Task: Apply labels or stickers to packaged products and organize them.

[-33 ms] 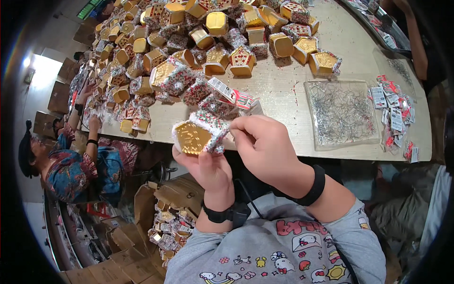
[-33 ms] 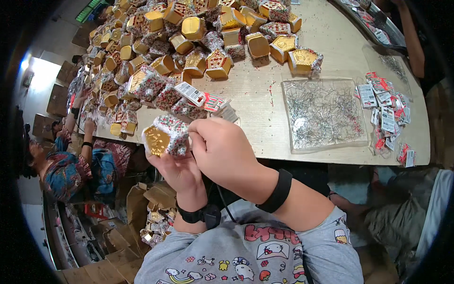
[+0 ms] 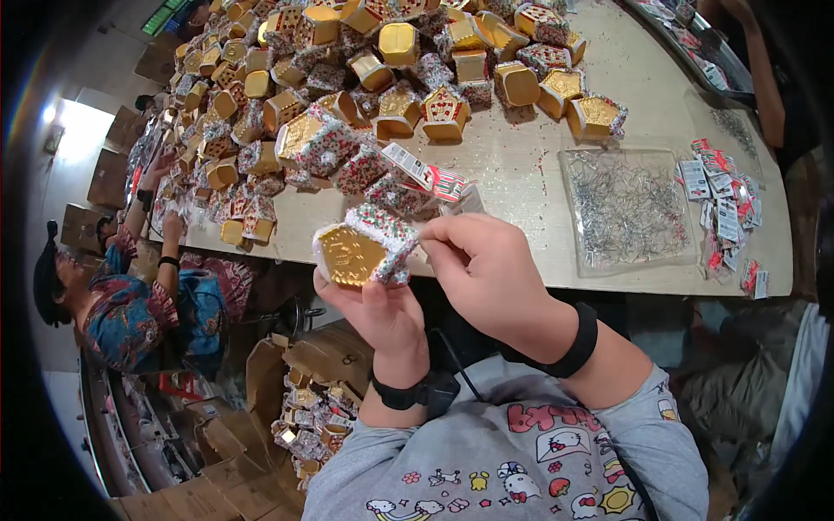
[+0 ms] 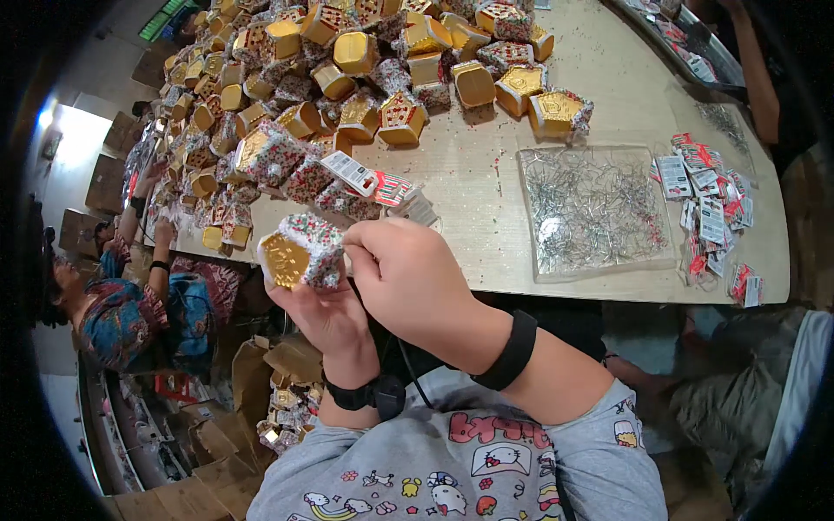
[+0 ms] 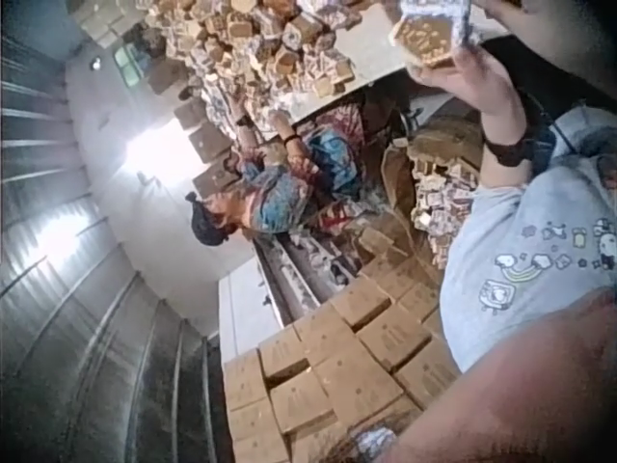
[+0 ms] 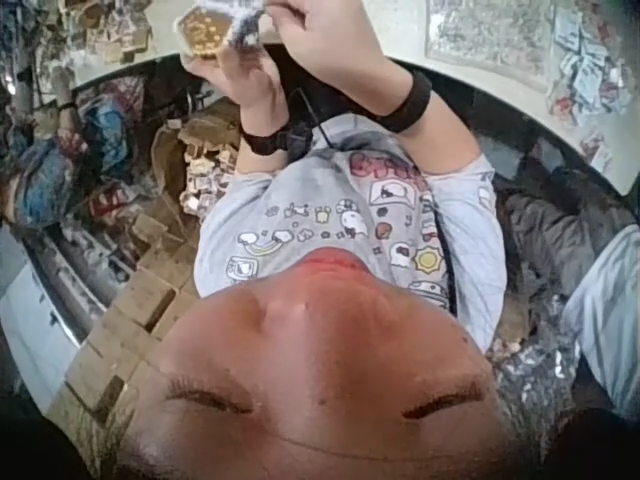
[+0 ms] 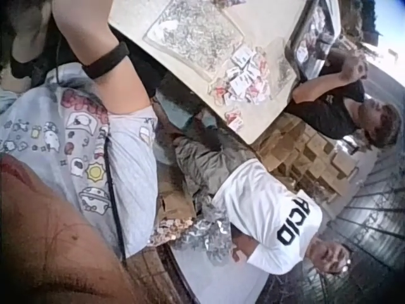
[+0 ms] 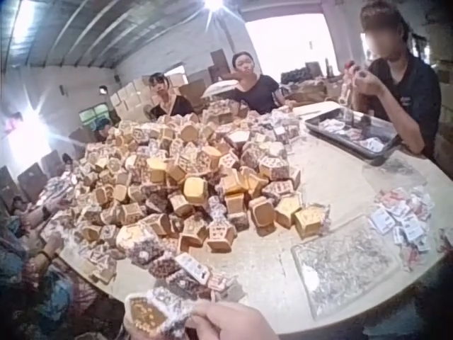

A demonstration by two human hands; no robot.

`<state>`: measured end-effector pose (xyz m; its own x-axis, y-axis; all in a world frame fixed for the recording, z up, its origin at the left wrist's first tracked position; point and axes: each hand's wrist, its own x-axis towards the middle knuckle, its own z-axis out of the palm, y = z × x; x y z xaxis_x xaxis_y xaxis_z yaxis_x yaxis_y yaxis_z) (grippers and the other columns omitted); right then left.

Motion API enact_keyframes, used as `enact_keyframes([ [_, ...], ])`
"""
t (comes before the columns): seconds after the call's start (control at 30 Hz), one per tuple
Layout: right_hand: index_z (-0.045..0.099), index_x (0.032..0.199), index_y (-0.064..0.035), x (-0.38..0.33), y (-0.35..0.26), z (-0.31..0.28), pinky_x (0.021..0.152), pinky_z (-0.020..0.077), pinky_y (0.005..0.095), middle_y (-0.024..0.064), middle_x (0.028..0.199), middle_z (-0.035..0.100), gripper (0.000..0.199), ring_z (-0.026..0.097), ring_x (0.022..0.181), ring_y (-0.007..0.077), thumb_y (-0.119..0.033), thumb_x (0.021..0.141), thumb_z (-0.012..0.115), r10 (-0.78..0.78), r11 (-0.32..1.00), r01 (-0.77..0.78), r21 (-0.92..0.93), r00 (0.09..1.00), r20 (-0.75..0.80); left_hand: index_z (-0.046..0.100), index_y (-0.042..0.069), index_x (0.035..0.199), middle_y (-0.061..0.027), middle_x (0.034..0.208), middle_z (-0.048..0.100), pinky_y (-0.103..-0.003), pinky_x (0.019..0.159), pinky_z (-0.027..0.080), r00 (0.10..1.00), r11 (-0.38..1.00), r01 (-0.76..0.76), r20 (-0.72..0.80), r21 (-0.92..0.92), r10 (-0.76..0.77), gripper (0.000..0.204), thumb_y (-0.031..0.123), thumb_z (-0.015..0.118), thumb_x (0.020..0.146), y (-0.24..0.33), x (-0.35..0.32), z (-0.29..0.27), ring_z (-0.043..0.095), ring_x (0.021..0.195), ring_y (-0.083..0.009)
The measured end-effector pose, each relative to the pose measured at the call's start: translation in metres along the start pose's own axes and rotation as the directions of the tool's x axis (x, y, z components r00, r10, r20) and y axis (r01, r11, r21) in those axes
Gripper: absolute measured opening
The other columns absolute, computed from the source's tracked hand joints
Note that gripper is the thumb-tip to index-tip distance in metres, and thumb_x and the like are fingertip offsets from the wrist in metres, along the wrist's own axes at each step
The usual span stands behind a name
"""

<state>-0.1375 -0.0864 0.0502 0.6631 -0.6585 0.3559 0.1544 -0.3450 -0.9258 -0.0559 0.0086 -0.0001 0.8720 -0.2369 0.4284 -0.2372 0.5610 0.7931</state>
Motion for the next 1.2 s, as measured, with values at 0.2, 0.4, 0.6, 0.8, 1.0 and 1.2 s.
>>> enact_keyframes([
  [0.2, 0.063, 0.092, 0.0037, 0.004, 0.000, -0.016, 0.060, 0.0484, 0.0218, 0.0055, 0.083, 0.064, 0.013, 0.058, 0.066, 0.0086, 0.000, 0.081, 0.059, 0.266, 0.808, -0.409, 0.425, 0.896, 0.356, 0.031, 0.008, 0.127, -0.0115, 0.124, 0.043, -0.039, 0.087, 0.045, 0.977, 0.956, 0.206, -0.002, -0.211, -0.211, 0.057, 0.030, 0.058, 0.082, 0.002, 0.005, -0.001, 0.048, 0.110, -0.0253],
  [0.4, 0.064, 0.093, 0.0017, 0.005, 0.009, -0.019, 0.059, 0.0468, 0.0201, 0.0054, 0.080, 0.063, 0.015, 0.057, 0.068, 0.0078, -0.004, 0.079, 0.063, 0.186, 0.752, -0.435, 0.496, 0.860, 0.475, 0.028, 0.001, 0.131, -0.0139, 0.127, 0.041, -0.039, 0.092, 0.041, 0.911, 0.861, 0.412, 0.144, -0.300, -0.386, 0.059, 0.029, 0.050, 0.083, -0.002, 0.008, -0.021, 0.046, 0.112, -0.0272],
  [0.6, 0.063, 0.086, 0.0023, 0.012, 0.023, -0.018, 0.061, 0.0446, 0.0209, 0.0035, 0.074, 0.062, 0.011, 0.055, 0.068, 0.0077, 0.001, 0.075, 0.063, 0.206, 0.785, -0.452, 0.423, 0.835, 0.511, 0.037, 0.006, 0.129, -0.0127, 0.123, 0.047, -0.037, 0.088, 0.044, 0.911, 0.886, 0.402, 0.204, -0.233, -0.360, 0.066, 0.038, 0.063, 0.078, -0.003, 0.011, -0.005, 0.051, 0.107, -0.0266],
  [0.8, 0.061, 0.082, 0.0027, 0.012, 0.035, -0.016, 0.061, 0.0450, 0.0222, 0.0042, 0.073, 0.059, 0.008, 0.055, 0.067, 0.0083, 0.002, 0.074, 0.062, 0.120, 0.858, -0.309, 0.410, 0.897, 0.426, 0.036, 0.006, 0.130, -0.0121, 0.121, 0.049, -0.034, 0.083, 0.046, 0.891, 0.871, 0.430, 0.265, -0.237, -0.368, 0.065, 0.035, 0.064, 0.078, -0.011, 0.018, -0.008, 0.052, 0.104, -0.0240],
  [1.0, 0.057, 0.084, 0.0008, 0.019, 0.037, -0.011, 0.062, 0.0455, 0.0259, 0.0058, 0.075, 0.057, 0.010, 0.056, 0.070, 0.0138, -0.001, 0.074, 0.061, 0.193, 0.842, -0.378, 0.385, 0.878, 0.439, 0.037, 0.005, 0.128, -0.0139, 0.118, 0.051, -0.033, 0.079, 0.048, 0.928, 0.912, 0.363, 0.157, -0.190, -0.337, 0.058, 0.033, 0.059, 0.082, -0.014, 0.021, -0.011, 0.054, 0.100, -0.0241],
  [1.2, 0.052, 0.070, -0.0005, 0.025, 0.039, 0.004, 0.044, 0.0398, 0.0251, 0.0037, 0.062, 0.053, 0.012, 0.050, 0.050, 0.0098, 0.002, 0.067, 0.063, 0.108, 0.892, -0.246, 0.380, 0.930, 0.350, 0.040, 0.001, 0.124, -0.0166, 0.113, 0.052, -0.033, 0.081, 0.047, 0.894, 0.898, 0.406, 0.276, -0.168, -0.353, 0.051, 0.024, 0.055, 0.081, -0.019, 0.035, -0.026, 0.054, 0.098, -0.0254],
])
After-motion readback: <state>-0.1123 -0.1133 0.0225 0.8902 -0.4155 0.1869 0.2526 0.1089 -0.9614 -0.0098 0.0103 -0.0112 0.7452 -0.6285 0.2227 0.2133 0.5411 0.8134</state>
